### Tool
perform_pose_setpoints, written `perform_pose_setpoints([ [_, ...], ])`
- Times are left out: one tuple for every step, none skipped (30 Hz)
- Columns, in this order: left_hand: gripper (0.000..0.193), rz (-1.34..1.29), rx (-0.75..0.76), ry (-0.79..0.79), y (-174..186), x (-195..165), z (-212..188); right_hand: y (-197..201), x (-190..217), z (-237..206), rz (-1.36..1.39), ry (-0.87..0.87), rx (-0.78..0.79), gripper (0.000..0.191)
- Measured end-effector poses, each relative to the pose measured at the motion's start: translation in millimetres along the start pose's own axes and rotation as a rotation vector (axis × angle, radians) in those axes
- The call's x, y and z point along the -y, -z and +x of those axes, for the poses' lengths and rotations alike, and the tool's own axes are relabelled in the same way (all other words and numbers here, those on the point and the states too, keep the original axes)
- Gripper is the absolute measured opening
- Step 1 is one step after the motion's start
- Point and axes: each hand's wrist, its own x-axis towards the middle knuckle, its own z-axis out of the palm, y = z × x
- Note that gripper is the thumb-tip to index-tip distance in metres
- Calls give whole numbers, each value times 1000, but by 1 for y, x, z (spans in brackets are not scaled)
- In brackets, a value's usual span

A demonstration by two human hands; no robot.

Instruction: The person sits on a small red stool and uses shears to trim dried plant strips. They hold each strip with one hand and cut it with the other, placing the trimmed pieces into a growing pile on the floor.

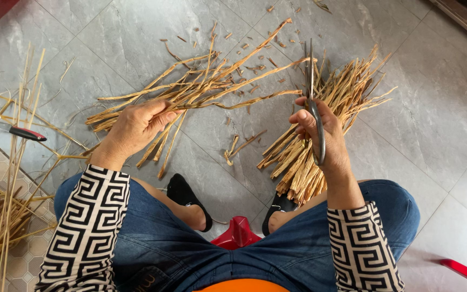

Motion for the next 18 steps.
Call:
perform_pose_setpoints([
  [24, -18, 11, 10, 0, -1, 0, 0, 1, 0, 3, -2, -11, 60],
  [24, -38, 23, 21, 0, -2, -1, 0, 1, -1, 5, -6, -22, 55],
  [24, -23, 22, 27, -1, -3, -2, 0, 2, -2, 7, -10, -33, 50],
  [24, -8, 21, 33, -2, -3, -2, 0, 2, -3, 48, -16, -39, 45],
  [24, 7, 20, 38, -2, -2, -2, -1, 2, -4, 89, -22, -46, 41],
  [25, 25, 16, 37, -3, -1, -2, -1, 2, -5, 130, -27, -53, 36],
  [25, 43, 11, 37, -4, 0, -2, -1, 2, -6, 136, -14, -56, 33],
  [26, 62, 6, 38, -4, 2, -2, -1, 3, -6, 142, -1, -59, 30],
  [25, 58, -4, 51, -4, 4, -2, -2, 4, -7, 150, 12, -63, 27],
  [25, 55, -13, 62, -5, 7, -1, -2, 6, -7, 145, 19, -73, 25],
  [24, 52, -22, 72, -7, 9, 0, -3, 8, -7, 141, 27, -84, 24],
  [24, 20, -51, 72, -8, 11, 0, -3, 10, -7, 137, 35, -95, 23],
  [24, -12, -80, 72, -9, 13, 1, -3, 13, -8, 148, 48, -129, 24],
  [25, -42, -106, 73, -11, 15, 2, -2, 15, -10, 160, 58, -163, 25],
  [25, -28, -131, 52, -13, 16, 3, 0, 17, -12, 172, 67, -197, 26],
  [24, -14, -157, 31, -16, 16, 5, 3, 19, -14, 149, 142, -229, 28],
  [24, -1, -182, 9, -19, 16, 8, 11, 22, -16, 125, 217, -262, 30],
  [23, -8, -182, 9, -22, 16, 10, 20, 23, -19, 99, 288, -297, 32],
])
